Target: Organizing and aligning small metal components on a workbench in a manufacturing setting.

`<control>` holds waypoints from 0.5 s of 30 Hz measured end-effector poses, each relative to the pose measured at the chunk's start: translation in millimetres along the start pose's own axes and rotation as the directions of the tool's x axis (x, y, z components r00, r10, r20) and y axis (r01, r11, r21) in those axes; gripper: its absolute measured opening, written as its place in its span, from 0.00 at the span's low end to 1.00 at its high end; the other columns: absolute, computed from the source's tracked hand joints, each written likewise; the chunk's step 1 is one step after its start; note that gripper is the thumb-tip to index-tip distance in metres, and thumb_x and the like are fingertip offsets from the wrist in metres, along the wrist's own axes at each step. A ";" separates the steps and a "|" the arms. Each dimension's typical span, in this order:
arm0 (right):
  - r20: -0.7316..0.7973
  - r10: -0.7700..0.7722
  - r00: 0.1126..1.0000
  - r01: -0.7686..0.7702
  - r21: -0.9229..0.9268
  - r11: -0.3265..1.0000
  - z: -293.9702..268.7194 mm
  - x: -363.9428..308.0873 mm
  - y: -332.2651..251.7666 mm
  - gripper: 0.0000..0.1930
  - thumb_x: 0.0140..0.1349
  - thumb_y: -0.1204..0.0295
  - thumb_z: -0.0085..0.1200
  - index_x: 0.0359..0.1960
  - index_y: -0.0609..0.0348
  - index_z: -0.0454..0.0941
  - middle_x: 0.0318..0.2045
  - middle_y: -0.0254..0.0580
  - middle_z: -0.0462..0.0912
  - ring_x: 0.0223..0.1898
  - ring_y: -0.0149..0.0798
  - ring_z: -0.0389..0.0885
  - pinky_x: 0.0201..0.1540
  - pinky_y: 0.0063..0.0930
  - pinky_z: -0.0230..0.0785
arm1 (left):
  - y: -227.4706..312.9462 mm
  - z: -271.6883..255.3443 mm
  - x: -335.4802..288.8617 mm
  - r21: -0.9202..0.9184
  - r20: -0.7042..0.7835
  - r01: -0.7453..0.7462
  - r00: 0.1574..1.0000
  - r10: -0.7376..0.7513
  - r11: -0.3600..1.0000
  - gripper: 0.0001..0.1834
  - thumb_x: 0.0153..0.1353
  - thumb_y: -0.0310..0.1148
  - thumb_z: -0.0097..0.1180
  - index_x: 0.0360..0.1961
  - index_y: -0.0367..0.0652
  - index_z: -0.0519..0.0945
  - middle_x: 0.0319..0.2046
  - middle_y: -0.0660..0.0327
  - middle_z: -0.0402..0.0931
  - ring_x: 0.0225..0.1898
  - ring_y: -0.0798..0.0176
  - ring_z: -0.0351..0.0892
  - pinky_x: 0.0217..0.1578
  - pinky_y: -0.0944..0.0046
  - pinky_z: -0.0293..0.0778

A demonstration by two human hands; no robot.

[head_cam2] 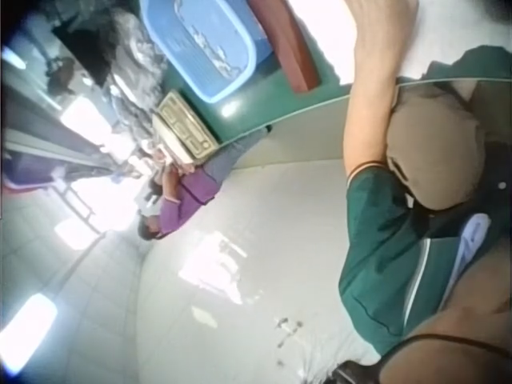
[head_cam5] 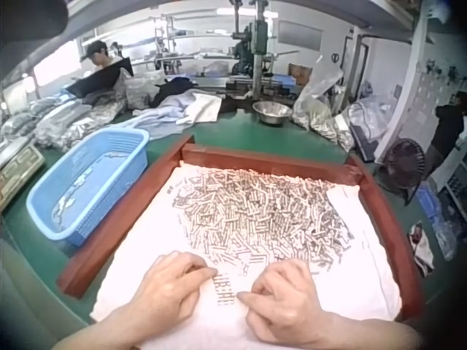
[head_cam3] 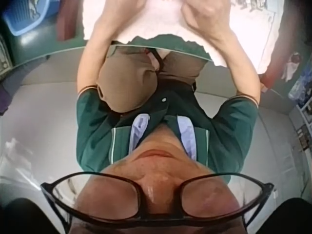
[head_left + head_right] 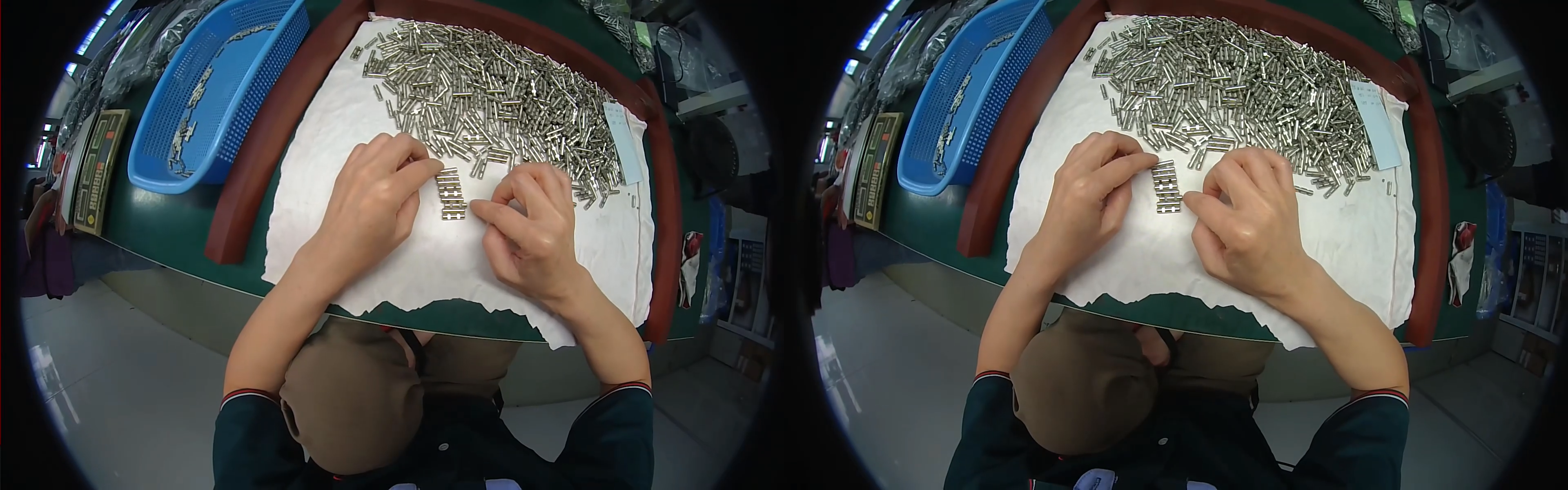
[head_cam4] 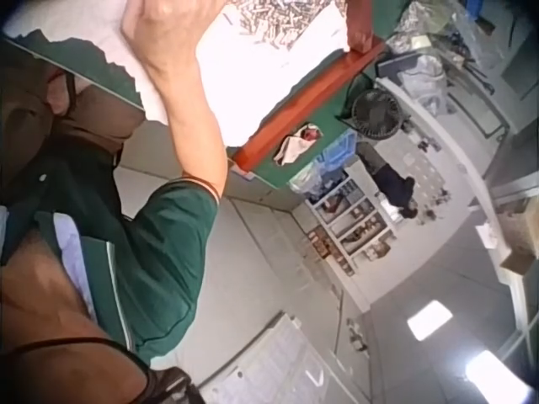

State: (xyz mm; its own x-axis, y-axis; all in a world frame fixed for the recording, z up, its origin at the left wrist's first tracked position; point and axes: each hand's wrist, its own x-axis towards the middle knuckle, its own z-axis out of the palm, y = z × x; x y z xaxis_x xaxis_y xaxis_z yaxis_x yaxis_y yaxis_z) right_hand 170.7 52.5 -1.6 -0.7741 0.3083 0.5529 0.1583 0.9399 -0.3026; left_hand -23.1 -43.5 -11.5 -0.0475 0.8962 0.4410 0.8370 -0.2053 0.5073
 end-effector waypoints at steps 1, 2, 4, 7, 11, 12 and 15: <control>0.021 -0.010 1.000 0.010 0.007 1.000 2.3 -0.5 0.6 0.14 0.37 0.80 0.56 0.31 0.58 0.82 0.27 0.36 0.73 0.38 0.44 0.73 0.45 0.41 0.62 | -0.1 0.7 0.4 0.000 0.002 -0.003 1.000 0.003 1.000 0.16 0.47 0.14 0.54 0.38 0.36 0.83 0.35 0.58 0.77 0.38 0.54 0.76 0.42 0.58 0.72; 0.042 -0.020 0.999 0.020 0.015 1.000 3.6 -0.9 0.7 0.13 0.38 0.79 0.58 0.30 0.58 0.82 0.28 0.36 0.73 0.39 0.44 0.74 0.46 0.42 0.62 | 0.1 1.2 0.5 -0.002 0.003 -0.004 1.000 0.004 1.000 0.16 0.47 0.14 0.54 0.38 0.36 0.83 0.35 0.58 0.77 0.38 0.54 0.76 0.42 0.58 0.72; 0.042 -0.019 0.999 0.018 0.022 1.000 3.9 -0.3 -0.4 0.14 0.37 0.80 0.56 0.31 0.58 0.83 0.27 0.36 0.73 0.38 0.44 0.73 0.45 0.41 0.62 | 0.0 1.3 0.1 -0.003 -0.002 0.002 1.000 -0.002 1.000 0.16 0.47 0.14 0.54 0.38 0.36 0.83 0.35 0.58 0.77 0.38 0.54 0.76 0.42 0.58 0.72; 0.027 -0.012 1.000 0.012 0.019 1.000 3.0 0.5 -2.4 0.17 0.37 0.80 0.55 0.34 0.58 0.83 0.28 0.36 0.73 0.38 0.45 0.73 0.45 0.40 0.62 | -0.3 1.3 0.1 -0.003 0.002 0.001 1.000 -0.001 1.000 0.16 0.47 0.14 0.54 0.38 0.36 0.83 0.35 0.57 0.77 0.38 0.54 0.76 0.42 0.58 0.72; 0.054 0.000 0.999 0.000 0.001 1.000 5.4 1.0 -3.0 0.19 0.37 0.80 0.55 0.36 0.57 0.84 0.29 0.36 0.74 0.39 0.45 0.73 0.45 0.40 0.62 | 0.5 0.3 0.5 -0.005 0.015 0.007 1.000 -0.007 1.000 0.16 0.47 0.14 0.54 0.38 0.36 0.83 0.35 0.57 0.77 0.39 0.54 0.76 0.43 0.58 0.72; 0.055 0.002 0.998 -0.002 0.000 1.000 5.8 0.3 -2.7 0.19 0.37 0.80 0.55 0.36 0.57 0.84 0.29 0.36 0.74 0.39 0.45 0.73 0.45 0.40 0.62 | 0.2 0.4 0.0 -0.003 0.014 0.010 1.000 -0.010 1.000 0.16 0.47 0.14 0.54 0.38 0.36 0.83 0.35 0.57 0.77 0.39 0.54 0.76 0.43 0.58 0.72; 0.074 -0.023 0.997 0.022 0.021 1.000 4.6 -0.8 -1.3 0.19 0.36 0.80 0.55 0.36 0.57 0.84 0.30 0.36 0.74 0.39 0.45 0.72 0.46 0.41 0.62 | 0.5 1.4 0.3 -0.004 0.009 0.008 1.000 -0.008 1.000 0.16 0.46 0.14 0.54 0.38 0.36 0.83 0.35 0.57 0.77 0.39 0.54 0.76 0.42 0.58 0.72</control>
State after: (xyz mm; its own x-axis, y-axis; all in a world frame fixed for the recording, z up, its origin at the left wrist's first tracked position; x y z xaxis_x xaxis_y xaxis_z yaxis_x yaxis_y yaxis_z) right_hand 168.2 50.3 -5.1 -0.8207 0.2746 0.5010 0.1282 0.9431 -0.3068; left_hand -22.0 -42.8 -12.1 -0.0497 0.9012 0.4305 0.8346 -0.1993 0.5136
